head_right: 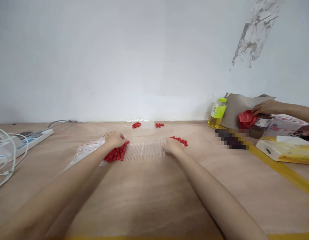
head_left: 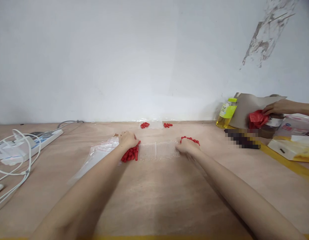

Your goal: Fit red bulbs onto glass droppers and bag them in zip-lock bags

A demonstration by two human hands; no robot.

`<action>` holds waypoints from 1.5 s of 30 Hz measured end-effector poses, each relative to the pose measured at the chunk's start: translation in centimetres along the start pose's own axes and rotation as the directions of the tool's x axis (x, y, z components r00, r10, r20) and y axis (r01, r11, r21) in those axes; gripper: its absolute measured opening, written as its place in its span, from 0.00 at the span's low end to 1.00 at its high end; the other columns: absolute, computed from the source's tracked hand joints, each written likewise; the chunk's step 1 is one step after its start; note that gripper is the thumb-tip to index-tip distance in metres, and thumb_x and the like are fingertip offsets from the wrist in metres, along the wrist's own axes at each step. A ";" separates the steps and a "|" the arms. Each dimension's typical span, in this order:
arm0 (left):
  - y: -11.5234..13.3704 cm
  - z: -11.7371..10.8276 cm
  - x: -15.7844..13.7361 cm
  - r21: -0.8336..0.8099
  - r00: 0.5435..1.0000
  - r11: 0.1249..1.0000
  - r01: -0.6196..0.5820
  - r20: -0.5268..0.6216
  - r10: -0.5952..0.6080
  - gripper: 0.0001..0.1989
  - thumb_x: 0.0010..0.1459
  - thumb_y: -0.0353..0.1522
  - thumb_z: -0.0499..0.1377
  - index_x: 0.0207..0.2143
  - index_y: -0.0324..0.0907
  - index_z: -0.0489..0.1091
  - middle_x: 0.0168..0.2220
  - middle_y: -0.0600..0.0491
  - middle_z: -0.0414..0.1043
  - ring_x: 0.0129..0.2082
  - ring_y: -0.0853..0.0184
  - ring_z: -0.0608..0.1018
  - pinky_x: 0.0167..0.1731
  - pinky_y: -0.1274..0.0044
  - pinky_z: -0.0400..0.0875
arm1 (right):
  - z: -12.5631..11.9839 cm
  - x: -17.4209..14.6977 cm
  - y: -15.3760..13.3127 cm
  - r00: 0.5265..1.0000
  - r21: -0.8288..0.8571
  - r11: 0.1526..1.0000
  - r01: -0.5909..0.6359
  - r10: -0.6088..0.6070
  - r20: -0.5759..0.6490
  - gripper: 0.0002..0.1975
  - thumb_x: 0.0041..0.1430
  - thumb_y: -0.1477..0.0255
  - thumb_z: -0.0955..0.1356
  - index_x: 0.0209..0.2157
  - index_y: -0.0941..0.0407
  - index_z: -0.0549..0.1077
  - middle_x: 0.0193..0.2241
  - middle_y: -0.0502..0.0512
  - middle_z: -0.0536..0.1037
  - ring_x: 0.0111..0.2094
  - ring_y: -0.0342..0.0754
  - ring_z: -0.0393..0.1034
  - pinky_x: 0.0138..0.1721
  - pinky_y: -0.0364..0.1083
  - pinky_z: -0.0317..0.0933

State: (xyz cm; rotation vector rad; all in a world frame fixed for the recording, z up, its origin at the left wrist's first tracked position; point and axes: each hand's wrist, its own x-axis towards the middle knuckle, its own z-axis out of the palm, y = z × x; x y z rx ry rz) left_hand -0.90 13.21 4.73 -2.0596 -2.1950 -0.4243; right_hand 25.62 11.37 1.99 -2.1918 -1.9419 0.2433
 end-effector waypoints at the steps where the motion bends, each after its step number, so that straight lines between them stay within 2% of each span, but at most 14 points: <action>1: 0.2 0.3 0.5 0.004 1.000 1.000 0.014 0.027 -0.014 0.10 0.41 0.40 0.61 0.20 0.42 0.73 0.23 0.48 0.73 0.37 0.53 0.72 0.41 0.66 0.59 | 0.0 0.0 0.0 1.000 0.002 1.000 0.000 0.000 0.001 0.07 0.44 0.70 0.64 0.27 0.55 0.72 0.27 0.58 0.74 0.31 0.50 0.69 0.32 0.46 0.58; 5: 0.8 1.3 1.4 0.015 0.995 0.998 0.060 0.077 -0.061 0.09 0.38 0.36 0.62 0.16 0.40 0.71 0.22 0.45 0.73 0.38 0.50 0.73 0.40 0.65 0.61 | -0.1 -0.2 -0.1 1.000 0.009 1.000 0.021 -0.021 0.002 0.08 0.46 0.69 0.63 0.26 0.56 0.72 0.28 0.58 0.75 0.33 0.51 0.69 0.32 0.46 0.57; 9: 0.8 1.5 1.6 -0.012 0.997 0.998 0.062 0.057 -0.061 0.09 0.39 0.35 0.62 0.15 0.38 0.69 0.24 0.42 0.73 0.39 0.49 0.72 0.38 0.65 0.62 | -0.4 -0.6 -0.3 0.998 0.026 0.997 0.067 -0.067 -0.001 0.11 0.50 0.67 0.60 0.26 0.56 0.71 0.28 0.58 0.75 0.33 0.51 0.69 0.29 0.45 0.56; 13: 0.8 0.3 0.2 -0.080 0.998 0.996 -0.033 -0.061 0.028 0.08 0.47 0.34 0.57 0.21 0.37 0.70 0.32 0.42 0.71 0.42 0.50 0.69 0.39 0.65 0.62 | -0.7 -1.6 -0.2 0.990 0.086 0.989 0.118 -0.110 -0.092 0.11 0.54 0.68 0.58 0.28 0.58 0.67 0.30 0.59 0.74 0.31 0.48 0.68 0.27 0.42 0.54; 15: 1.0 -0.5 -1.5 -0.121 0.985 0.984 -0.131 -0.131 0.115 0.08 0.51 0.33 0.53 0.25 0.37 0.69 0.35 0.43 0.69 0.43 0.53 0.68 0.42 0.67 0.61 | -0.7 -2.4 0.1 0.966 0.162 0.962 0.221 -0.192 -0.175 0.09 0.56 0.68 0.58 0.30 0.58 0.64 0.29 0.58 0.73 0.29 0.46 0.67 0.26 0.41 0.53; 19: 1.5 -0.7 -6.3 -0.219 0.928 0.910 -0.353 -0.205 0.311 0.06 0.57 0.32 0.48 0.32 0.40 0.64 0.36 0.51 0.68 0.40 0.64 0.69 0.40 0.74 0.63 | 0.2 -4.4 0.9 0.851 0.305 0.802 0.514 -0.432 -0.298 0.07 0.59 0.69 0.56 0.34 0.57 0.61 0.27 0.53 0.71 0.26 0.44 0.65 0.26 0.41 0.55; 21: 1.8 0.1 -8.7 -0.374 0.876 0.793 -0.481 -0.242 0.417 0.05 0.58 0.31 0.48 0.33 0.40 0.62 0.33 0.52 0.68 0.35 0.65 0.71 0.35 0.75 0.64 | 0.9 -5.4 1.0 0.774 0.327 0.706 0.628 -0.523 -0.356 0.07 0.59 0.70 0.56 0.37 0.57 0.61 0.29 0.54 0.71 0.29 0.45 0.66 0.29 0.42 0.58; 24: 2.1 1.8 -10.9 -0.504 0.866 0.707 -0.496 -0.223 0.448 0.05 0.60 0.31 0.47 0.34 0.41 0.61 0.30 0.53 0.68 0.30 0.67 0.71 0.31 0.76 0.65 | 2.2 -6.7 1.0 0.660 0.285 0.603 0.745 -0.606 -0.444 0.11 0.59 0.73 0.57 0.43 0.56 0.62 0.35 0.58 0.72 0.36 0.48 0.66 0.37 0.47 0.60; 27: 2.3 3.0 -11.7 -0.595 0.873 0.646 -0.477 -0.235 0.428 0.08 0.59 0.31 0.49 0.41 0.41 0.62 0.35 0.51 0.70 0.35 0.66 0.73 0.35 0.75 0.66 | 3.4 -7.5 0.8 0.577 0.237 0.537 0.810 -0.655 -0.488 0.13 0.60 0.74 0.56 0.44 0.55 0.64 0.37 0.57 0.73 0.38 0.48 0.66 0.39 0.48 0.60; 29: 2.3 3.3 -11.7 -0.607 0.867 0.633 -0.480 -0.222 0.446 0.10 0.59 0.31 0.49 0.43 0.41 0.63 0.37 0.50 0.70 0.37 0.66 0.73 0.37 0.74 0.67 | 3.8 -7.7 0.7 0.568 0.234 0.528 0.816 -0.662 -0.489 0.12 0.60 0.74 0.56 0.42 0.55 0.66 0.35 0.56 0.74 0.37 0.47 0.67 0.39 0.48 0.60; 32: 2.4 3.1 -11.8 -0.580 0.844 0.635 -0.511 -0.199 0.498 0.10 0.60 0.31 0.48 0.39 0.41 0.67 0.36 0.50 0.69 0.36 0.67 0.72 0.37 0.75 0.66 | 4.0 -8.0 0.6 0.579 0.237 0.537 0.809 -0.666 -0.470 0.10 0.60 0.74 0.57 0.37 0.56 0.67 0.32 0.54 0.74 0.34 0.45 0.66 0.37 0.47 0.59; 34: 2.4 2.8 -11.9 -0.568 0.836 0.634 -0.525 -0.207 0.507 0.09 0.60 0.31 0.49 0.37 0.41 0.68 0.35 0.51 0.68 0.35 0.67 0.71 0.37 0.75 0.66 | 3.9 -8.1 0.5 0.569 0.216 0.535 0.816 -0.684 -0.455 0.09 0.60 0.74 0.57 0.36 0.56 0.67 0.31 0.54 0.73 0.33 0.45 0.66 0.37 0.46 0.58; 40: 2.5 2.4 -12.3 -0.592 0.845 0.629 -0.504 -0.184 0.503 0.07 0.58 0.31 0.50 0.36 0.42 0.67 0.32 0.53 0.70 0.32 0.68 0.71 0.34 0.76 0.65 | 3.9 -8.1 0.5 0.536 0.153 0.530 0.834 -0.712 -0.453 0.09 0.59 0.74 0.57 0.35 0.56 0.67 0.30 0.54 0.73 0.32 0.44 0.66 0.36 0.46 0.56; 45: 2.5 2.5 -12.3 -0.601 0.847 0.625 -0.497 -0.181 0.500 0.05 0.57 0.30 0.52 0.35 0.42 0.66 0.31 0.55 0.71 0.30 0.69 0.72 0.32 0.77 0.66 | 3.9 -8.0 0.5 0.540 0.154 0.532 0.833 -0.719 -0.438 0.09 0.59 0.74 0.57 0.34 0.57 0.68 0.30 0.54 0.73 0.32 0.44 0.66 0.35 0.46 0.55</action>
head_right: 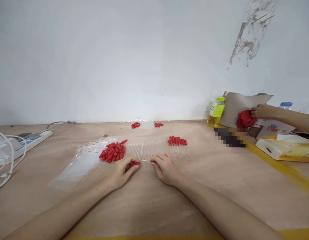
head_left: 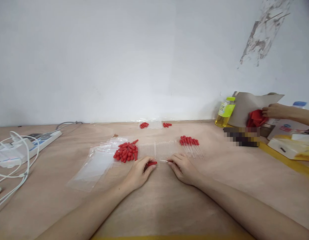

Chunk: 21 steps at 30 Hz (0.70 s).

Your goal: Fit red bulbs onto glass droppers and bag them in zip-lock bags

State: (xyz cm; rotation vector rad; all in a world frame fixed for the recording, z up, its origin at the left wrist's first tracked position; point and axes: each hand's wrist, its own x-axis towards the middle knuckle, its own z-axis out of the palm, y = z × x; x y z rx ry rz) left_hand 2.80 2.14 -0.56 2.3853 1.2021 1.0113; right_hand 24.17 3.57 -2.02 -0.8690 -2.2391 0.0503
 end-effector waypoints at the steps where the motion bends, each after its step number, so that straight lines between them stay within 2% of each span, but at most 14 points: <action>1: 0.0 0.0 0.0 0.000 1.000 1.000 -0.003 -0.003 0.003 0.05 0.57 0.30 0.52 0.35 0.42 0.66 0.31 0.55 0.71 0.30 0.69 0.72 0.32 0.78 0.66 | 0.0 0.0 0.0 1.000 0.003 1.000 -0.001 0.001 0.006 0.09 0.59 0.74 0.57 0.34 0.57 0.68 0.30 0.54 0.73 0.32 0.44 0.66 0.35 0.46 0.55; 12: -0.5 0.3 0.1 -0.015 0.999 1.000 -0.018 -0.034 0.017 0.06 0.57 0.31 0.53 0.37 0.42 0.68 0.32 0.55 0.72 0.31 0.69 0.73 0.32 0.79 0.66 | 0.3 0.3 -0.2 0.999 -0.004 1.000 0.013 -0.013 0.050 0.10 0.60 0.74 0.58 0.36 0.56 0.69 0.30 0.53 0.74 0.31 0.43 0.66 0.38 0.46 0.51; 17: -0.3 0.0 0.1 -0.035 0.999 0.999 -0.040 -0.001 0.040 0.07 0.57 0.32 0.53 0.35 0.42 0.71 0.31 0.55 0.73 0.30 0.70 0.74 0.30 0.80 0.66 | 0.3 0.3 0.0 0.997 0.033 0.999 0.043 -0.045 0.059 0.10 0.60 0.74 0.58 0.36 0.55 0.70 0.30 0.52 0.75 0.31 0.43 0.66 0.38 0.47 0.48; 21: -0.1 -0.1 -0.1 -0.045 0.995 0.994 -0.096 0.022 0.097 0.09 0.59 0.32 0.51 0.34 0.41 0.71 0.31 0.53 0.73 0.30 0.69 0.73 0.31 0.79 0.66 | 0.4 0.6 0.3 0.995 0.044 0.994 0.097 -0.098 0.020 0.10 0.59 0.75 0.59 0.36 0.55 0.71 0.28 0.51 0.74 0.29 0.41 0.65 0.36 0.46 0.48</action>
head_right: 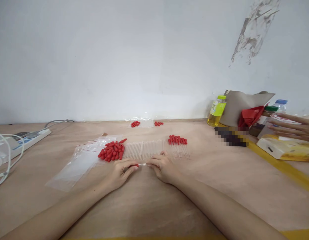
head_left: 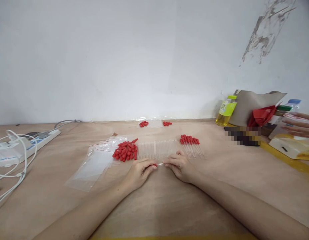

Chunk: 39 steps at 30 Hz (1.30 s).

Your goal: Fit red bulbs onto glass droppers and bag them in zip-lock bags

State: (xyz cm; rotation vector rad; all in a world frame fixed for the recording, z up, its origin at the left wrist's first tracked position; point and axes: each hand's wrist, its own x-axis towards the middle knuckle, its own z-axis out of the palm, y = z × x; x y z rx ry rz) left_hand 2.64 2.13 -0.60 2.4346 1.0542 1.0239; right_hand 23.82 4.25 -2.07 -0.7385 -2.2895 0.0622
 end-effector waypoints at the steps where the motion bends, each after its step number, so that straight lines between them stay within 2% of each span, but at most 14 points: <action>1: 0.0 0.0 -0.1 0.003 1.000 1.000 -0.016 0.006 0.016 0.09 0.59 0.32 0.51 0.34 0.41 0.71 0.31 0.53 0.73 0.30 0.70 0.73 0.31 0.80 0.65 | 0.0 0.0 0.1 1.000 -0.011 1.000 0.023 -0.023 -0.009 0.10 0.59 0.75 0.60 0.36 0.54 0.72 0.27 0.51 0.74 0.28 0.41 0.65 0.36 0.46 0.48; 5: 0.0 0.1 -0.2 0.018 0.996 0.998 -0.068 0.065 0.067 0.10 0.60 0.31 0.50 0.34 0.40 0.70 0.30 0.53 0.71 0.30 0.71 0.72 0.31 0.80 0.64 | 0.0 -0.1 0.6 0.994 -0.103 0.989 0.109 -0.110 -0.006 0.12 0.57 0.78 0.60 0.38 0.52 0.72 0.29 0.50 0.74 0.28 0.40 0.65 0.38 0.46 0.47; 8: -0.1 0.2 -0.3 0.052 0.992 0.996 -0.077 0.100 0.071 0.11 0.60 0.32 0.49 0.33 0.40 0.70 0.29 0.53 0.70 0.30 0.70 0.71 0.31 0.80 0.64 | -0.1 -0.3 0.5 0.994 -0.164 0.980 0.111 -0.111 0.005 0.13 0.57 0.79 0.59 0.38 0.53 0.72 0.30 0.51 0.74 0.29 0.40 0.65 0.39 0.47 0.45; 14: -0.1 0.3 -0.3 0.116 0.992 0.990 -0.084 0.099 0.073 0.10 0.60 0.33 0.49 0.33 0.39 0.69 0.28 0.53 0.68 0.28 0.70 0.70 0.29 0.80 0.63 | -0.3 -0.1 -1.1 0.999 -0.198 0.980 0.033 -0.029 0.022 0.10 0.57 0.76 0.60 0.29 0.56 0.72 0.23 0.49 0.72 0.24 0.40 0.60 0.34 0.46 0.44; 23: -0.4 0.4 -0.7 0.170 0.970 0.965 -0.200 0.171 0.171 0.09 0.60 0.31 0.49 0.36 0.39 0.68 0.30 0.51 0.68 0.30 0.69 0.71 0.30 0.79 0.65 | -0.1 0.3 -2.7 0.974 -0.152 0.982 -0.108 0.135 0.183 0.10 0.56 0.75 0.60 0.24 0.57 0.69 0.21 0.48 0.73 0.23 0.40 0.60 0.34 0.46 0.46; 28: -0.8 0.4 -0.4 0.185 0.983 0.968 -0.171 0.098 0.155 0.08 0.59 0.32 0.50 0.35 0.40 0.68 0.30 0.51 0.68 0.30 0.69 0.71 0.31 0.78 0.65 | -0.6 0.7 -2.9 0.971 -0.134 0.987 -0.084 0.111 0.213 0.11 0.59 0.74 0.58 0.29 0.58 0.70 0.28 0.52 0.73 0.29 0.42 0.63 0.34 0.43 0.51; 32: -1.1 0.3 -0.3 0.159 0.997 0.984 -0.081 0.025 0.078 0.09 0.57 0.32 0.52 0.40 0.41 0.67 0.30 0.53 0.67 0.26 0.71 0.69 0.28 0.80 0.64 | -2.1 1.1 -2.5 0.968 -0.242 0.970 -0.035 0.093 0.234 0.10 0.57 0.74 0.59 0.29 0.58 0.71 0.30 0.55 0.71 0.34 0.46 0.63 0.36 0.44 0.53; 34: -1.1 0.1 -0.3 0.149 1.000 0.989 -0.009 0.013 0.007 0.12 0.56 0.32 0.53 0.44 0.42 0.64 0.29 0.55 0.66 0.23 0.73 0.68 0.26 0.80 0.64 | -3.1 1.3 -1.6 0.966 -0.259 0.960 -0.104 0.159 0.202 0.10 0.56 0.75 0.60 0.29 0.58 0.72 0.31 0.56 0.71 0.33 0.45 0.63 0.35 0.44 0.54; 36: -1.1 0.0 -0.2 0.148 0.997 0.988 0.048 0.046 -0.056 0.14 0.55 0.33 0.54 0.45 0.43 0.63 0.27 0.56 0.65 0.22 0.73 0.67 0.26 0.80 0.63 | -4.1 1.5 0.0 0.943 -0.223 0.935 -0.277 0.309 0.126 0.10 0.55 0.76 0.60 0.28 0.58 0.72 0.30 0.55 0.72 0.30 0.43 0.64 0.32 0.42 0.54; 38: -1.1 -0.1 -0.1 0.143 0.992 0.987 0.078 0.086 -0.091 0.13 0.56 0.33 0.53 0.44 0.43 0.64 0.26 0.57 0.64 0.23 0.72 0.67 0.26 0.80 0.62 | -5.2 1.7 2.1 0.868 -0.179 0.860 -0.479 0.494 0.047 0.09 0.53 0.75 0.61 0.25 0.58 0.71 0.25 0.54 0.72 0.27 0.43 0.65 0.30 0.41 0.55; 39: -1.0 -0.2 -0.1 0.138 0.991 0.987 0.081 0.098 -0.095 0.11 0.56 0.33 0.53 0.42 0.43 0.65 0.26 0.56 0.64 0.24 0.72 0.68 0.26 0.80 0.62 | -5.7 1.8 3.2 0.809 -0.163 0.800 -0.578 0.588 0.019 0.10 0.53 0.73 0.60 0.24 0.59 0.70 0.22 0.53 0.72 0.25 0.43 0.65 0.27 0.40 0.54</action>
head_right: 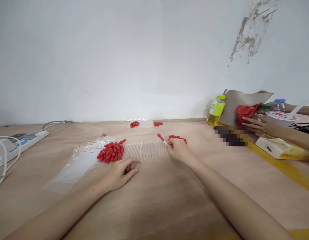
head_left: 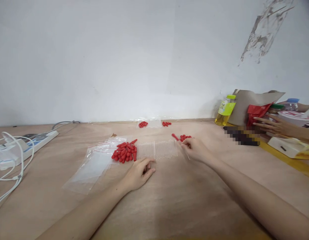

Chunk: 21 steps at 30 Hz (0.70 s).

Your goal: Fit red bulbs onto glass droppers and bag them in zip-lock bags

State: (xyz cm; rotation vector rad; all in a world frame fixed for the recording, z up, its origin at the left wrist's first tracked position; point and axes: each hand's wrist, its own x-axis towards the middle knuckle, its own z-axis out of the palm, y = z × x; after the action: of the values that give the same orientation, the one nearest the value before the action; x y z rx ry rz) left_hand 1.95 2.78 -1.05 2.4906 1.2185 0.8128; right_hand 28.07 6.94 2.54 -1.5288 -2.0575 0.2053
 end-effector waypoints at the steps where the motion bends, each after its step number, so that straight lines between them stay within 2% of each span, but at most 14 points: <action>1: 0.0 0.0 0.0 -0.007 1.000 1.000 -0.004 0.010 0.004 0.09 0.56 0.32 0.52 0.40 0.43 0.66 0.27 0.56 0.65 0.25 0.72 0.68 0.27 0.80 0.62 | -0.3 0.7 0.9 0.994 0.028 0.994 -0.105 0.105 -0.020 0.09 0.53 0.71 0.61 0.25 0.59 0.70 0.22 0.53 0.72 0.24 0.43 0.65 0.26 0.40 0.54; 3: 0.1 -0.1 0.1 -0.025 0.999 1.000 -0.016 0.032 0.017 0.08 0.57 0.32 0.52 0.36 0.42 0.68 0.28 0.55 0.66 0.26 0.71 0.69 0.28 0.80 0.63 | -0.6 1.9 2.6 0.971 0.043 0.973 -0.227 0.230 -0.068 0.07 0.51 0.71 0.62 0.31 0.59 0.69 0.21 0.52 0.72 0.24 0.43 0.65 0.25 0.40 0.53; 6: 0.2 -0.2 0.1 -0.036 0.999 0.999 -0.018 0.045 0.020 0.08 0.57 0.32 0.51 0.34 0.42 0.69 0.29 0.54 0.66 0.27 0.71 0.69 0.28 0.80 0.63 | -0.4 3.0 3.8 0.953 0.041 0.959 -0.282 0.285 -0.101 0.13 0.50 0.72 0.64 0.39 0.61 0.65 0.22 0.52 0.73 0.26 0.43 0.66 0.26 0.39 0.53; 11: 0.3 -0.3 0.1 -0.038 0.999 0.999 -0.032 0.039 0.033 0.07 0.57 0.31 0.51 0.34 0.41 0.69 0.28 0.54 0.65 0.26 0.71 0.69 0.27 0.80 0.63 | 1.7 2.9 2.7 0.959 0.007 0.962 -0.273 0.272 -0.075 0.12 0.53 0.69 0.62 0.39 0.59 0.64 0.29 0.56 0.74 0.30 0.45 0.67 0.27 0.40 0.53; 16: 0.3 -0.3 0.2 -0.042 0.998 0.998 -0.042 0.038 0.044 0.07 0.57 0.31 0.51 0.34 0.41 0.68 0.28 0.55 0.65 0.26 0.72 0.69 0.26 0.80 0.62 | 3.2 2.3 0.8 0.956 -0.215 0.931 -0.294 0.284 -0.076 0.15 0.58 0.64 0.57 0.38 0.58 0.66 0.31 0.59 0.74 0.35 0.50 0.67 0.33 0.45 0.53; 21: 0.4 -0.4 0.2 -0.026 0.998 0.999 -0.038 0.046 0.040 0.07 0.57 0.31 0.51 0.34 0.41 0.68 0.28 0.55 0.65 0.26 0.72 0.69 0.26 0.80 0.63 | 3.4 2.0 0.4 0.960 -0.310 0.909 -0.279 0.264 -0.088 0.17 0.59 0.62 0.55 0.38 0.58 0.66 0.30 0.59 0.74 0.37 0.51 0.67 0.39 0.48 0.51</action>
State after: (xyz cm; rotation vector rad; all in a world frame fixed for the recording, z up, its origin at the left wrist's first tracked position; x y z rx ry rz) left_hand 2.06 2.66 -0.49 2.5062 1.1413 0.7708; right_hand 26.27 9.62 0.20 -1.9998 -1.9035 -0.0644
